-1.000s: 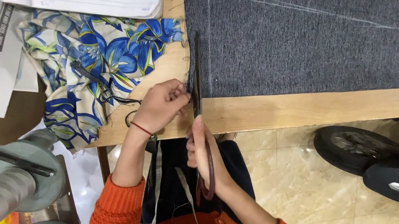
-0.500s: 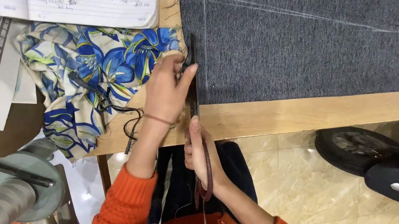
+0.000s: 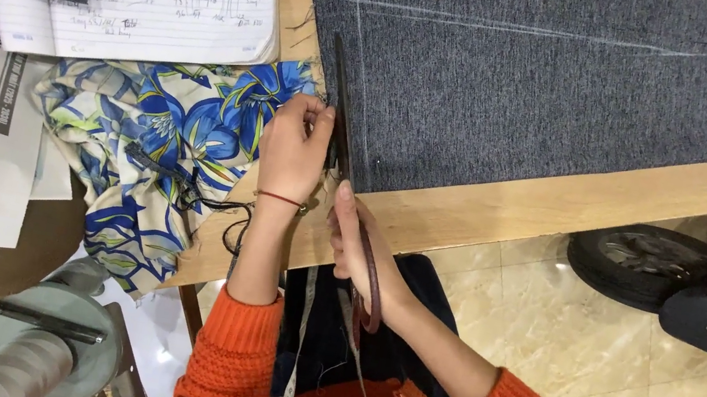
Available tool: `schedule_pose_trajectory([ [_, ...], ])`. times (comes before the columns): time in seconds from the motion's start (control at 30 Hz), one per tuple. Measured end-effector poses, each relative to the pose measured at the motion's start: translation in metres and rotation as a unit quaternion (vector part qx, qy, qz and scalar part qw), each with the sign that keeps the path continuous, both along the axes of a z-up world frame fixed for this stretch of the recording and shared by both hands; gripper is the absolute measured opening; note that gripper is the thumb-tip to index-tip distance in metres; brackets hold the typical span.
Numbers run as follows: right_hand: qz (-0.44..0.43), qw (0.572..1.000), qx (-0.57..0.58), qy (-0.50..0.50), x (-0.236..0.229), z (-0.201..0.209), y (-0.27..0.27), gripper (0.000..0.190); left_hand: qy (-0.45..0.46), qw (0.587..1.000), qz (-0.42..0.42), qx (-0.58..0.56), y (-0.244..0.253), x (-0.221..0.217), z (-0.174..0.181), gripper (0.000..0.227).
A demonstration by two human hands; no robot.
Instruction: The person marks a gray fabric with chalk using a ruler as a guide, then cuts the fabric along the marked lines with scissors. The person also uses a red weight to hold the fabric in place and handles a roll of tape and newspapers on the table.
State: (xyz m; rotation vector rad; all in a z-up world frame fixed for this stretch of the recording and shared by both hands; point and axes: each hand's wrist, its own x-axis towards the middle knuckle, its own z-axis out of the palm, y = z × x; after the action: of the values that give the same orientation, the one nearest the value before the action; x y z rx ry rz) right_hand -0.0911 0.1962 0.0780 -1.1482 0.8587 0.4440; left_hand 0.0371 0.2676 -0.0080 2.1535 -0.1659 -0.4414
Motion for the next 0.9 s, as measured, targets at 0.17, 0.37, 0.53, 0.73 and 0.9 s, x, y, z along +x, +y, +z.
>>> schedule_pose_trajectory([
  [0.17,0.001,1.0,0.005,-0.001,0.003,-0.003,0.001,0.059,0.032,0.999,-0.016,-0.009,0.002,0.003,0.011,0.017],
  [0.37,-0.01,1.0,0.015,0.012,0.004,-0.006,0.0,0.059,0.043,0.998,-0.018,-0.031,0.004,0.005,0.012,0.018],
  [0.53,0.009,1.0,-0.002,0.014,0.021,0.001,-0.005,0.058,0.06,0.998,-0.02,-0.028,0.005,0.008,0.012,0.019],
  [0.73,-0.002,1.0,0.0,-0.015,0.037,-0.01,-0.008,0.063,0.052,0.998,-0.03,-0.034,0.006,0.01,0.005,0.021],
  [0.9,0.004,0.999,-0.017,-0.035,0.037,-0.012,-0.01,0.061,0.057,0.998,-0.02,-0.027,0.004,0.009,0.011,0.019],
])
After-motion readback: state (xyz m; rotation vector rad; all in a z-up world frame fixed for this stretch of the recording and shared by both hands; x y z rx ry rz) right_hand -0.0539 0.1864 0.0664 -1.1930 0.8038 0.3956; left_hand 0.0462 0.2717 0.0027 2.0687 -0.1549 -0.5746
